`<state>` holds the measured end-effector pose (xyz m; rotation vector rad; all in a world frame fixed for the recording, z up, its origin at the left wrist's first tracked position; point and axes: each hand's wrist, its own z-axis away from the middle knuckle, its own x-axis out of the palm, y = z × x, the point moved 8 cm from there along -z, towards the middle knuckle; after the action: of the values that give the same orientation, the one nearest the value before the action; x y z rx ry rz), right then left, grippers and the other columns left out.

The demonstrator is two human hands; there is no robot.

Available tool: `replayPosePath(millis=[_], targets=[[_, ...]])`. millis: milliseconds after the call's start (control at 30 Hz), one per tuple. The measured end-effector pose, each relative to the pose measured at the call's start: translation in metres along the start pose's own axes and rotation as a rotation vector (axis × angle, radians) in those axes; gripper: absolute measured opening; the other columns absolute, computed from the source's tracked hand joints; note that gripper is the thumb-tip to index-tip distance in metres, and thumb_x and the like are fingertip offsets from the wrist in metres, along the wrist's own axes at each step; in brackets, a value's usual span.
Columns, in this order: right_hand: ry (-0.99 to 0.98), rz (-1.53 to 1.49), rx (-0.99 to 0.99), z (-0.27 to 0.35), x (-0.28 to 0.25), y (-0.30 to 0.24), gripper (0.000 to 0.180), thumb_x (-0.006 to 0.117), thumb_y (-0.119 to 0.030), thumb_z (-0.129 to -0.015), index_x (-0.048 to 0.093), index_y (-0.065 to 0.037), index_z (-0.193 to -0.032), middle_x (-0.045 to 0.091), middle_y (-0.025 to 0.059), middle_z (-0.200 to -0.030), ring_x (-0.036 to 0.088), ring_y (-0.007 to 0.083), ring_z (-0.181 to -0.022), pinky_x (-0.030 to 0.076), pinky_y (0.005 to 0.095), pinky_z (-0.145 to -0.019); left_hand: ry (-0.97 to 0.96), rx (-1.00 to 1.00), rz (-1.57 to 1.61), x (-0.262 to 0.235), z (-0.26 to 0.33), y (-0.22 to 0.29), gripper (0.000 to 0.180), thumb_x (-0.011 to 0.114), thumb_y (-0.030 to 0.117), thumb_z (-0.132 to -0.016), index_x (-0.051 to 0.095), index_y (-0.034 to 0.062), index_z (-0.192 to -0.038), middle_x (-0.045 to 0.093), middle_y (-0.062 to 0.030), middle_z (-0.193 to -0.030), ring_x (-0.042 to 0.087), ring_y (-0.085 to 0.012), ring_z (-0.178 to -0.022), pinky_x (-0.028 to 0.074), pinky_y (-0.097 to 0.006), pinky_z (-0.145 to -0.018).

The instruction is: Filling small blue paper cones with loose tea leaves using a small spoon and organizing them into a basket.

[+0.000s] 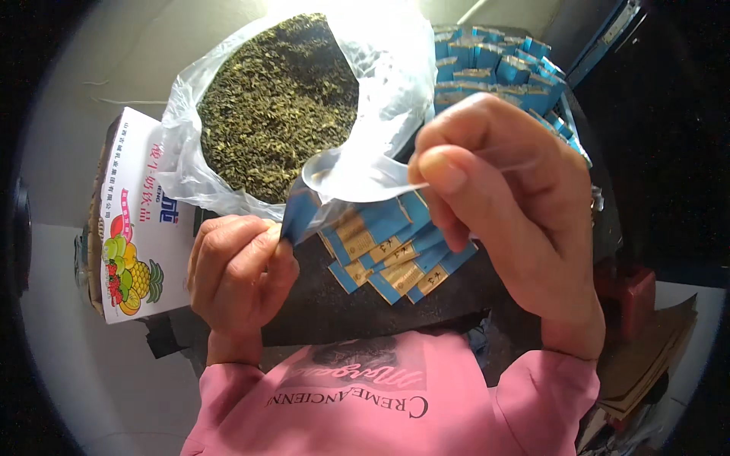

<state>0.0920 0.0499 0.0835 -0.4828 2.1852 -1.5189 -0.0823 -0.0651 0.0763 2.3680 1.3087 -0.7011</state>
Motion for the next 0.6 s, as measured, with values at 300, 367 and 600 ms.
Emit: replayPosePath(millis=[300,367,600], targets=[[-0.100,0.038,-0.017,-0.053,0.002,-0.008,0.027,0.055,-0.028,-0.100,0.060,-0.004,-0.089,0.054,-0.0004,-0.066,0.048,0.0052,-0.053,0.038,0.0199,-0.045,0.098,0.058,-0.131,-0.011,-0.022,-0.031,0.018,0.076,0.004,-0.072,0.063,0.0068,-0.084,0.060,-0.0036,-0.080,0.060,-0.0190,-0.063,0.049,-0.028,-0.052],[-0.133,0.061,-0.014,-0.062,0.009,-0.009,0.026,0.054,-0.026,-0.100,0.060,-0.004,-0.089,0.054,-0.0001,-0.065,0.049,0.0056,-0.053,0.038,0.0203,-0.045,0.106,0.089,-0.137,-0.008,-0.025,-0.033,0.020,0.076,0.004,-0.069,0.060,0.0076,-0.080,0.059,-0.0026,-0.080,0.059,-0.0185,-0.064,0.048,-0.028,-0.054],[-0.302,0.094,0.009,-0.109,0.054,0.022,0.023,0.049,-0.019,-0.101,0.060,-0.002,-0.090,0.053,0.0000,-0.064,0.052,0.0072,-0.057,0.041,0.0226,-0.054,0.110,-0.090,0.289,0.039,-0.021,-0.111,0.027,0.076,0.005,-0.071,0.055,0.0081,-0.088,0.060,-0.0086,-0.107,0.060,-0.0237,-0.094,0.051,-0.034,-0.078]])
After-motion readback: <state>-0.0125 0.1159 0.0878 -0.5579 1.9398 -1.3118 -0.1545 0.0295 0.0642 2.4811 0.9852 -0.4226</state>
